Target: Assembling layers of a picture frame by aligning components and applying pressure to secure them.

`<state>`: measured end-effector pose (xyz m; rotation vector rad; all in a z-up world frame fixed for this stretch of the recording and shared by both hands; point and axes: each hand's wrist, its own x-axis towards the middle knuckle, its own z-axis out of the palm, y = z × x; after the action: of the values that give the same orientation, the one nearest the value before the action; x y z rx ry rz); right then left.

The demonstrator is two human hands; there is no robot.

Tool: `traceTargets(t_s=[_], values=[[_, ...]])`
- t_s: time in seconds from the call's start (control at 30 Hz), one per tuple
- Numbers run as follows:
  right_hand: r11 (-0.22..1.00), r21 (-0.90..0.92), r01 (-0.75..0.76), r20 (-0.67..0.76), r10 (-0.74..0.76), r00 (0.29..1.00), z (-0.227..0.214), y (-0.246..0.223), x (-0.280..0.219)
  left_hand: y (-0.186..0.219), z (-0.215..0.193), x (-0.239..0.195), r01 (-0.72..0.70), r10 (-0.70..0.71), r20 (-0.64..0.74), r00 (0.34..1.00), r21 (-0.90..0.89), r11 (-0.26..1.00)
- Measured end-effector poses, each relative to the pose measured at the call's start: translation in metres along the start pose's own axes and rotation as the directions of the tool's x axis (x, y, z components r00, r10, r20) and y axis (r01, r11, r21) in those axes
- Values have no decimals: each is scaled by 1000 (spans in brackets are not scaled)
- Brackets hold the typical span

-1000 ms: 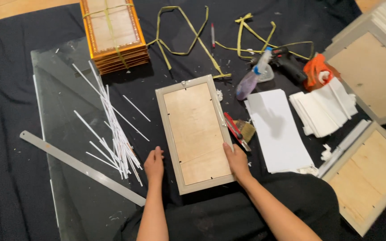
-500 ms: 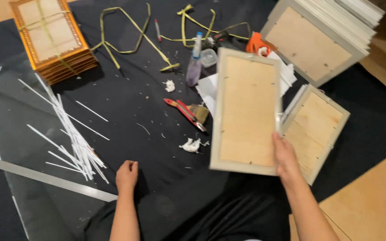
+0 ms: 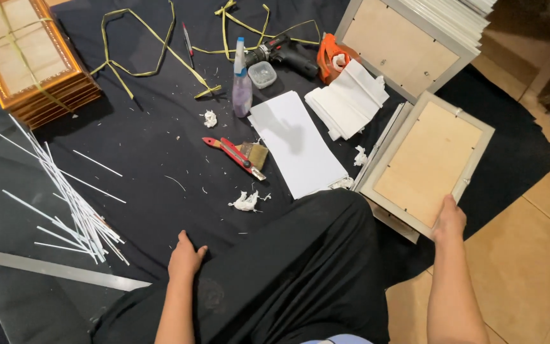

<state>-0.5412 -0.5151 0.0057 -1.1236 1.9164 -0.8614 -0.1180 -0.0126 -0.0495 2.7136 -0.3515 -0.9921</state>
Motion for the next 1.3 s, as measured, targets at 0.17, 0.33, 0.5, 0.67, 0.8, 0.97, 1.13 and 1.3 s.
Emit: traceTargets(t_s=[0.17,0.33,0.5,0.67,0.8,0.97,1.13,1.3], values=[[999,-4,-49,18,49,999,8,13,-3,-1,2,5,4,-4,-1,1000,-26,1000],[999,-26,-42,26,43,999,18,20,-5,2,-3,-2,2,-2,-6,1000,-33,999],[967,-213,137,-8,-142,990,21,50,20,2,-4,-2,15,-14,14,1000,-109,994],[915,-380,136,-129,-198,972,31,91,57,12,-16,-12,20,-17,17,1000,-164,986],[834,-478,276,-219,-418,882,37,106,71,6,-14,-8,12,-9,17,1000,-187,982],[742,-625,242,-207,-457,865,35,84,49,2,-15,3,66,-52,71,996,-207,976],[596,-673,437,-205,-718,665,50,36,27,-4,-11,16,73,-55,80,995,-246,967],[745,-180,642,-58,-660,749,108,-17,-14,-27,-19,38,28,6,120,993,-280,960]])
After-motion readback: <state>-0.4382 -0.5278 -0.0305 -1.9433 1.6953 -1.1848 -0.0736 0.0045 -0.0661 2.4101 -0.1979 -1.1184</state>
